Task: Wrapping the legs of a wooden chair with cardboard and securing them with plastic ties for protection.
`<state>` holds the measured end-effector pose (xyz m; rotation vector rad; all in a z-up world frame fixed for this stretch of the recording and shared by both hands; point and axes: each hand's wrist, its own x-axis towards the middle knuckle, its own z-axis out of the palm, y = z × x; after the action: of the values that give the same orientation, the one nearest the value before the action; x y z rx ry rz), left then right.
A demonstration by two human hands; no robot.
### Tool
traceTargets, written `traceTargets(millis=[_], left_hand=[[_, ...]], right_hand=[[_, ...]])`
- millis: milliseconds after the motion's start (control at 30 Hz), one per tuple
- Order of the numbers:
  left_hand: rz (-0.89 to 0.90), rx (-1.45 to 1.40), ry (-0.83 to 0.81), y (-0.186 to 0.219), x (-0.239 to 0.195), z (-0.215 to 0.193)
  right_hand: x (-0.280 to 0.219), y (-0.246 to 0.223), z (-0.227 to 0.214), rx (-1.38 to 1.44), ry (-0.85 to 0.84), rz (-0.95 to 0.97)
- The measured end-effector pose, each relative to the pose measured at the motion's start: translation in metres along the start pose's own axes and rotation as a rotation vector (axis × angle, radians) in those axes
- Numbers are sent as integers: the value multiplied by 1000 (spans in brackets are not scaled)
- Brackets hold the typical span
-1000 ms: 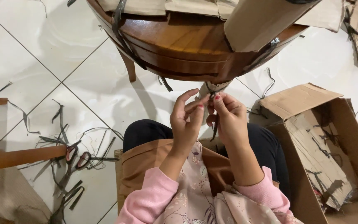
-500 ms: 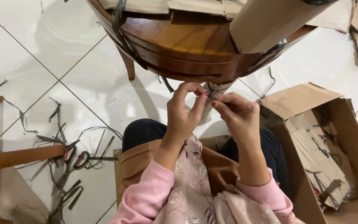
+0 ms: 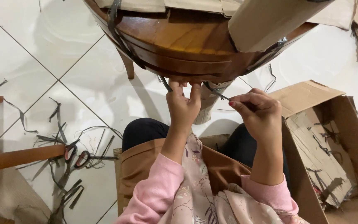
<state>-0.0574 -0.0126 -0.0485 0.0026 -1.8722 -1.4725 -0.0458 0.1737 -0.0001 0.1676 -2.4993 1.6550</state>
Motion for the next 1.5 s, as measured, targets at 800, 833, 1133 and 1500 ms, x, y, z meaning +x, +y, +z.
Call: traceTargets(millis=[800,833,1133,1500], left_hand=[[-2,-107,-759,67,-129,106],[-1,-106,-771,65,-136,117],[116,-82,-1255,70,-192,186],[334,41,-1594,102,-251,248]], right_hand=[[-168,215,-192,-520,190,304],[-169,223,-190,-515,197,314],[-157,260,-195,-635,190,432],[-234,285,-210,-782,426,309]])
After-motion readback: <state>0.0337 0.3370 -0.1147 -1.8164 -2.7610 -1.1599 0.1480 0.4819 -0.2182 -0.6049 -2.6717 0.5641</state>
